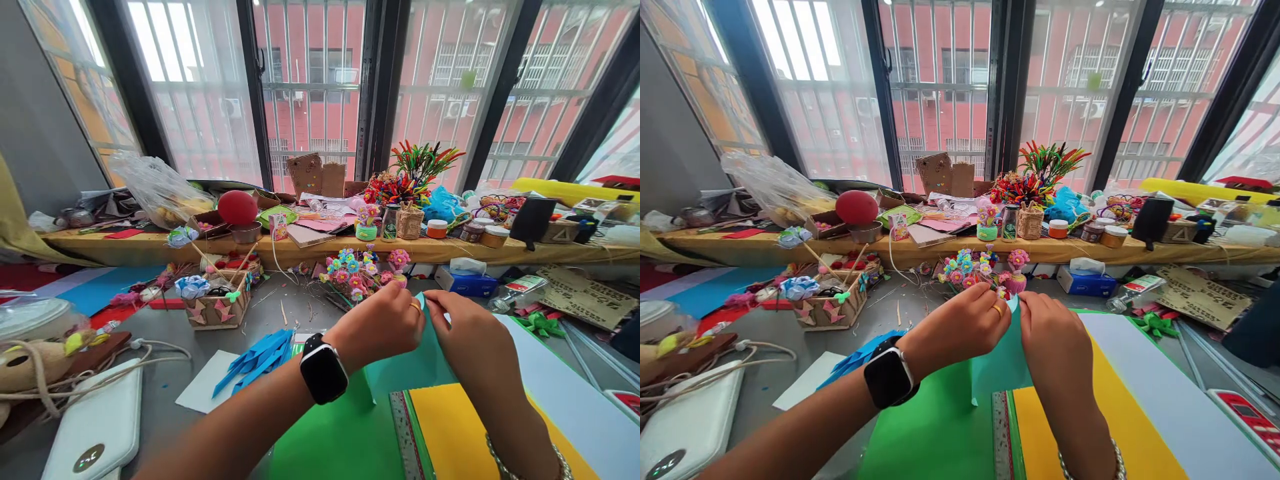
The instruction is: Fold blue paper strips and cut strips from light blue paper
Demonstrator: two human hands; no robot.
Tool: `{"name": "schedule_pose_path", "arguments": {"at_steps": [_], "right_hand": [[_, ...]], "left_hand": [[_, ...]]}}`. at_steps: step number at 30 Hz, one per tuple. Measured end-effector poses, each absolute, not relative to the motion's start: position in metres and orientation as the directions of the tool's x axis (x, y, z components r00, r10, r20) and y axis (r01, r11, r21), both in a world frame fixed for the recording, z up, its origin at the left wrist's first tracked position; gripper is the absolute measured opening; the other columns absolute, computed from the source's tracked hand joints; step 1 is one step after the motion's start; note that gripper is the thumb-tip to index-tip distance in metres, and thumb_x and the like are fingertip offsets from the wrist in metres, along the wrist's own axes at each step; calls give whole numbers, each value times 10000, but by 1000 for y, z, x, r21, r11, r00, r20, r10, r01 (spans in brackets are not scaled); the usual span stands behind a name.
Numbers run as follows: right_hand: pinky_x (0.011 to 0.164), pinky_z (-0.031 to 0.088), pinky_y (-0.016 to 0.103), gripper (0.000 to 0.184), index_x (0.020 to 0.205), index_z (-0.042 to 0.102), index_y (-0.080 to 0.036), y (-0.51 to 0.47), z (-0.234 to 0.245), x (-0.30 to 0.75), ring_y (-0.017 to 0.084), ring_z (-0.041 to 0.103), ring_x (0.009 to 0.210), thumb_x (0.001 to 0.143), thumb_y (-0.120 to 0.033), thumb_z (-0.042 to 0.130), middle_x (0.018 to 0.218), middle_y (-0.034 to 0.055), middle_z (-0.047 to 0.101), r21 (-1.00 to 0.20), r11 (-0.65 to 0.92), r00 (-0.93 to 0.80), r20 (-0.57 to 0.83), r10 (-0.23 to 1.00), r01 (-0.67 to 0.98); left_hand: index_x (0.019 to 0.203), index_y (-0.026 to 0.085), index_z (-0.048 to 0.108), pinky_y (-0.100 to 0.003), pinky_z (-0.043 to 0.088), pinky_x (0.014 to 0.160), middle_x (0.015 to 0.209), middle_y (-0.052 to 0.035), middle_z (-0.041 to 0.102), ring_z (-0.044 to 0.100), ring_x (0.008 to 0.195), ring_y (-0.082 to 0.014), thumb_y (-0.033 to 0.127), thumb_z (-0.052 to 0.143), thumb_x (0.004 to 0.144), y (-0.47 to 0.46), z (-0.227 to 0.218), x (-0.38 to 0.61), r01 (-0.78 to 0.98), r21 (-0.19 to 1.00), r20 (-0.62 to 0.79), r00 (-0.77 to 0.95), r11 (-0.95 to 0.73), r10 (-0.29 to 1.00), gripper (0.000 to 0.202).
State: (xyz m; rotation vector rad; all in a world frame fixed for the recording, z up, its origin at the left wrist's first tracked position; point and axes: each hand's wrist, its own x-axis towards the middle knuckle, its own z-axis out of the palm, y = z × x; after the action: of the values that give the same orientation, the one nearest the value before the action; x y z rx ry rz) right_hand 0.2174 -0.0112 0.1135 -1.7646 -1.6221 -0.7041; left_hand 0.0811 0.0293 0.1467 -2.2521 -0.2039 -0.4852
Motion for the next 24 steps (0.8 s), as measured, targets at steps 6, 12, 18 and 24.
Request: {"name": "schedule_pose_path", "arguments": {"at_steps": [6,12,18,24], "right_hand": [[510,397,289,291,812,634,-152,-10,112,218,208,603,625,794,-202,348,738,58,672,-90,-42,95,742,663,995],[514,407,294,307,813,634,-151,-10,114,219,205,599,619,808,-220,335,744,64,670,-124,2,93,758,646,992],[616,428,321,300,853,632,-135,-22,122,202,216,582,714,845,-199,339,767,89,654,-109,201,-25,823,568,974],[670,415,322,245,865,628,-123,-32,124,183,199,573,726,848,-146,384,742,79,648,-42,337,-123,883,452,940]], "left_hand": [[750,97,583,-312,398,729,636,-29,592,539,623,-174,56,417,780,30,147,83,307,-673,418,908,-673,-4,174],[759,113,592,-305,425,708,680,-36,614,556,677,-179,74,456,779,30,149,76,381,-604,470,880,-700,73,143],[732,184,620,-454,346,895,677,0,646,585,678,-176,96,532,743,12,152,57,813,-212,777,477,-543,411,125],[846,182,626,-574,235,938,758,-27,672,601,718,-205,81,470,769,-10,142,54,879,-35,859,270,-475,436,201]]}}
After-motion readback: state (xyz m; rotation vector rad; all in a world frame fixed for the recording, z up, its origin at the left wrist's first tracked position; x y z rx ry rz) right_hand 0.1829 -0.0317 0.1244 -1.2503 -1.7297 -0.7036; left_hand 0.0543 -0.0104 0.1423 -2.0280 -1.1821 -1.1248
